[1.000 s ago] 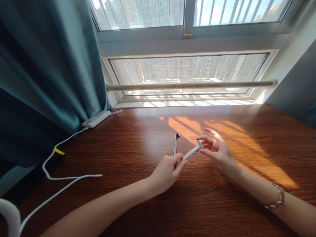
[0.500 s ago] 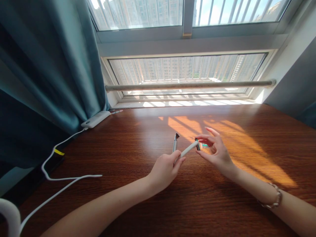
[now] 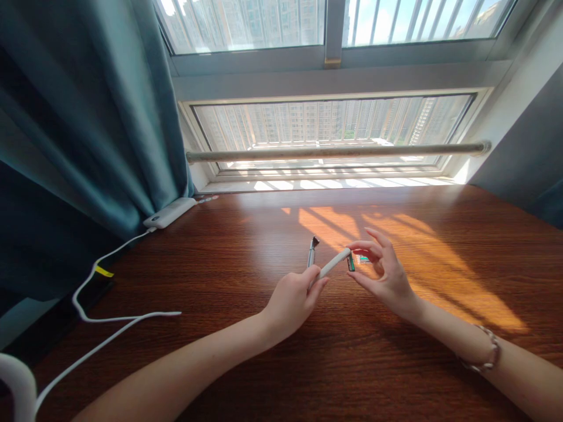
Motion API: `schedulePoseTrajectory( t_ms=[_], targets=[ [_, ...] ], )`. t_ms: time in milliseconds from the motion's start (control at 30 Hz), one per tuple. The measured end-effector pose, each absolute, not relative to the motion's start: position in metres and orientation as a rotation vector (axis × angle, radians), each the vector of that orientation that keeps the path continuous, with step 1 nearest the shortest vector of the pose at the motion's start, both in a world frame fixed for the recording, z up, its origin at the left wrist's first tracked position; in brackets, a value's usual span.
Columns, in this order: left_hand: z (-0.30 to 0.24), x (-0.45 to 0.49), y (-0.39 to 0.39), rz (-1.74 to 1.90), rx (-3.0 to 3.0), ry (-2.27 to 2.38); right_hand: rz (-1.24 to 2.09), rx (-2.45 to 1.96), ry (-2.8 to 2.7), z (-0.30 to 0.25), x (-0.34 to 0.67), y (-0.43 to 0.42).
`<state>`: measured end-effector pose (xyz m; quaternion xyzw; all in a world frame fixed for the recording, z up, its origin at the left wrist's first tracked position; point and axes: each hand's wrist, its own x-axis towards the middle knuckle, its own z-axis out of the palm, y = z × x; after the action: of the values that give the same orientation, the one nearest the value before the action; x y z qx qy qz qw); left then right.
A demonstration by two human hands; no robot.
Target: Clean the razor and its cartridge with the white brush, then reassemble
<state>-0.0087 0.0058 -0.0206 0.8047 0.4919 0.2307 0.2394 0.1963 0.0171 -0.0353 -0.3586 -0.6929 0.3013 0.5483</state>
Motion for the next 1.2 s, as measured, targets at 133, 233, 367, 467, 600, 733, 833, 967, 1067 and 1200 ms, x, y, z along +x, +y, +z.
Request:
schedulePoseTrajectory(
  t_ms=[133, 233, 367, 467, 600, 733, 833, 967, 1067, 1200],
  targets=[
    [-0.0192, -0.0094, 0.0092, 0.663, 2.166, 1.353, 0.719, -0.873, -1.622, -0.0356, 0.1970, 0.0176],
    [-0.0195, -0.0087, 0.0081, 0.666, 2.157, 1.274, 0.719, -0.858, -1.616, -0.0348, 0.1967, 0.0174],
    [-0.0214, -0.0083, 0.0050, 0.620, 2.198, 1.227, 0.755, -0.857, -1.620, -0.0352, 0.1960, 0.0173],
    [-0.0214, -0.0096, 0.0061, 0.604, 2.205, 1.284, 0.749, -0.864, -1.616, -0.0365, 0.1961, 0.0178],
    [-0.0190, -0.0107, 0.0104, 0.637, 2.156, 1.319, 0.743, -0.874, -1.625, -0.0377, 0.1970, 0.0189],
    [-0.0186, -0.0100, 0.0114, 0.651, 2.146, 1.267, 0.742, -0.872, -1.644, -0.0397, 0.1986, 0.0207],
    [-0.0201, -0.0101, 0.0104, 0.611, 2.180, 1.284, 0.718, -0.872, -1.636, -0.0414, 0.1991, 0.0225],
    [-0.0201, -0.0116, 0.0104, 0.584, 2.211, 1.341, 0.677, -0.883, -1.593, -0.0422, 0.1994, 0.0241],
    [-0.0195, -0.0125, 0.0110, 0.564, 2.227, 1.356, 0.643, -0.882, -1.563, -0.0411, 0.2000, 0.0241],
    [-0.0201, -0.0122, 0.0110, 0.570, 2.195, 1.364, 0.639, -0.880, -1.543, -0.0392, 0.2001, 0.0240]
  ],
)
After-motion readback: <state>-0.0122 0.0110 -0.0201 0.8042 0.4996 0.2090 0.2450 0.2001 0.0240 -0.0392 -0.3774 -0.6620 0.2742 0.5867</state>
